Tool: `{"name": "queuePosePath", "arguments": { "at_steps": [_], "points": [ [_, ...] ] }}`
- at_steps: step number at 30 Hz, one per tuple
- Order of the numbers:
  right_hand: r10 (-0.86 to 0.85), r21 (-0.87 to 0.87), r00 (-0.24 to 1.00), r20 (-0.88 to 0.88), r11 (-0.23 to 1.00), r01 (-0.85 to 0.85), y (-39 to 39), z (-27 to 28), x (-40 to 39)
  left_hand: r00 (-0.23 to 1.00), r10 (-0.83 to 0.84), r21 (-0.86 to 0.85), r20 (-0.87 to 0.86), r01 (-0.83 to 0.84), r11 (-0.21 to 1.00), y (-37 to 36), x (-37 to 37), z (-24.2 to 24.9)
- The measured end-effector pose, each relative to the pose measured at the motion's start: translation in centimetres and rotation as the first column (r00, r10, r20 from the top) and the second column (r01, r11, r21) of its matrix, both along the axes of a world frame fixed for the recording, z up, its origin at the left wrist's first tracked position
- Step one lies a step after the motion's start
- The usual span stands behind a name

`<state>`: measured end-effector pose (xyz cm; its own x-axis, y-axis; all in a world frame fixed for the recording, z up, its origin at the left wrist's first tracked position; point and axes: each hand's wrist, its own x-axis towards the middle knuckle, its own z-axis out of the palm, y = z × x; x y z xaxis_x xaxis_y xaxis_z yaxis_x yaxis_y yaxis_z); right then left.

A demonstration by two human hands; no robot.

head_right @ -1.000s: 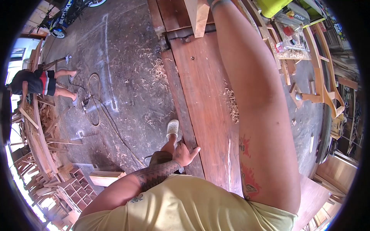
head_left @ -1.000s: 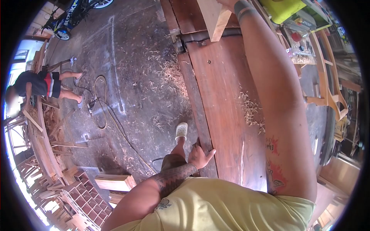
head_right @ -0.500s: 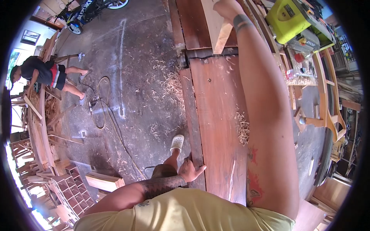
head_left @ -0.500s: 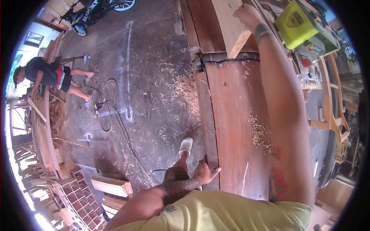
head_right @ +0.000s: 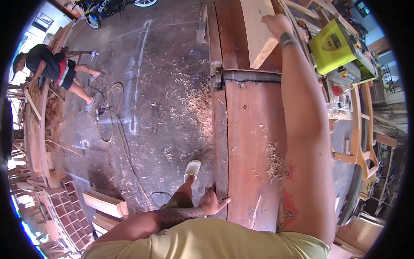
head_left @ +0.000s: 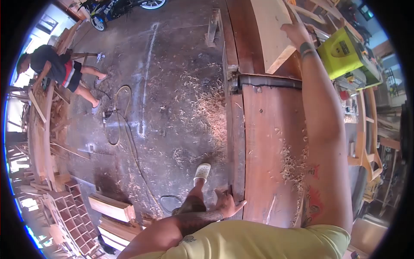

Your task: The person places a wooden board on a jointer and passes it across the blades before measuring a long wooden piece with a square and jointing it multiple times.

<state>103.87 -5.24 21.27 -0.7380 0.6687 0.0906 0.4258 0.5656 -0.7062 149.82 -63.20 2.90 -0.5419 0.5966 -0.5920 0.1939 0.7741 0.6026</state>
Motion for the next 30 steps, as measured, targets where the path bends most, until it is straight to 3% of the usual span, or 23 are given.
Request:
{"name": "queuePosePath", "arguments": {
  "at_steps": [3, 4, 5, 7, 8, 9, 10, 11, 12, 13, 14, 15, 18, 19, 21, 22, 23, 24, 25, 26, 27, 29, 30],
  "points": [
    [0.248, 0.033, 0.96, 0.131, 0.966, -0.255, 8.1, -5.3, -3.3, 0.999, -0.022, 0.004, -0.038, 0.022, 1.0, -0.2, 0.3, -1.1],
    [0.179, 0.508, 0.77, 0.612, 0.658, -0.557, 4.8, -2.1, -2.1, 0.999, -0.024, 0.008, -0.048, 0.024, 1.0, -0.2, 0.8, -1.6],
    [-0.234, 0.544, 0.513, 0.826, 0.09, -0.834, 0.9, 1.2, -0.8, 0.998, -0.025, 0.012, -0.057, 0.026, 1.0, -0.2, 1.2, -2.1],
    [-0.14, 0.537, 0.53, 0.837, 0.018, -0.843, 6.8, -3.3, -2.3, 0.998, -0.022, 0.005, -0.066, 0.023, 1.0, 0.0, 1.4, -2.6],
    [-0.019, 0.568, 0.619, 0.785, 0.422, -0.707, 5.1, -2.1, -0.9, 0.998, 0.003, 0.031, -0.058, -0.001, 1.0, -0.1, 1.2, -2.4],
    [0.126, 0.409, 0.819, 0.559, 0.817, -0.405, 3.3, -0.7, 0.5, 0.999, 0.025, 0.054, -0.047, -0.022, 0.998, -0.3, 1.0, -2.1],
    [0.087, 0.199, 0.962, 0.257, 0.97, -0.141, 1.3, 0.7, 2.0, 0.999, 0.047, 0.076, -0.02, -0.045, 0.996, -0.2, 0.6, -1.8],
    [0.13, 0.03, 0.981, 0.141, 0.99, -0.135, -2.3, 3.0, 3.8, 0.999, 0.049, 0.077, -0.014, -0.047, 0.996, 0.1, 0.4, -1.9],
    [0.145, -0.14, 0.989, 0.018, 0.98, -0.141, -6.5, 5.7, 5.8, 0.999, 0.044, 0.073, 0.002, -0.044, 0.996, 0.2, 0.4, -2.1],
    [0.109, -0.202, 0.993, 0.049, 0.975, -0.097, -7.7, 6.4, 7.7, 0.999, 0.03, 0.068, 0.021, -0.032, 0.997, -0.1, 0.7, -2.0],
    [0.075, -0.255, 0.995, 0.07, 0.965, -0.054, -8.7, 7.7, 9.1, 0.993, 0.003, 0.05, 0.119, -0.009, 0.999, -0.1, 0.0, -1.5],
    [0.018, -0.233, 0.991, 0.132, 0.972, 0.013, -10.7, 9.2, 10.8, 0.994, 0.012, 0.053, 0.108, -0.018, 0.998, 0.0, 0.0, -1.7],
    [0.036, -0.433, 0.997, 0.069, 0.901, -0.002, -13.1, 8.9, 18.3, 0.989, 0.033, 0.064, 0.145, -0.043, 0.997, 0.1, -0.4, -1.5],
    [-0.03, -0.445, 0.992, 0.124, 0.892, 0.082, -18.9, 12.1, 20.8, 0.991, 0.055, 0.081, 0.119, -0.065, 0.995, 0.2, -0.1, -2.4],
    [-0.071, -0.533, 0.992, 0.099, 0.838, 0.114, -20.1, 10.6, 26.0, 0.994, 0.095, 0.11, 0.054, -0.1, 0.989, 0.1, 0.1, -5.9],
    [-0.095, -0.575, 0.992, 0.089, 0.808, 0.129, -20.8, 9.8, 28.6, 0.904, 0.182, 0.158, 0.387, -0.26, 0.953, -1.0, -4.2, -2.5],
    [-0.101, -0.648, 0.994, 0.053, 0.754, 0.111, -24.6, 11.7, 30.4, 0.887, 0.329, 0.151, 0.323, -0.391, 0.908, 0.4, -3.2, -8.9],
    [-0.111, -0.715, 0.994, 0.021, 0.693, 0.093, -28.5, 13.7, 32.2, 0.786, 0.288, 0.421, 0.547, -0.556, 0.717, -1.3, -5.8, -5.6],
    [-0.115, -0.767, 0.993, -0.003, 0.637, 0.071, -30.5, 13.5, 34.1, 0.417, 0.328, 0.092, 0.848, -0.724, 0.683, -2.7, -8.6, -1.4],
    [-0.118, -0.813, 0.992, -0.037, 0.581, 0.039, -32.0, 13.4, 36.1, 0.239, 0.204, 0.057, 0.949, -0.768, 0.637, -4.9, -11.4, 2.4],
    [-0.126, -0.854, 0.99, -0.07, 0.52, 0.006, -33.5, 13.1, 38.1, 0.198, -0.056, 0.198, 0.978, -0.827, 0.526, -7.3, -12.8, 6.3],
    [-0.159, -0.887, 0.98, -0.122, 0.46, -0.036, -36.7, 12.4, 40.9, 0.172, -0.55, 0.342, 0.817, -0.913, 0.223, -11.0, -14.0, 12.1],
    [-0.179, -0.903, 0.972, -0.15, 0.425, -0.062, -38.4, 11.9, 42.2, 0.214, -0.49, 0.354, 0.845, -0.91, 0.214, -12.1, -13.4, 12.7]
  ]
}}
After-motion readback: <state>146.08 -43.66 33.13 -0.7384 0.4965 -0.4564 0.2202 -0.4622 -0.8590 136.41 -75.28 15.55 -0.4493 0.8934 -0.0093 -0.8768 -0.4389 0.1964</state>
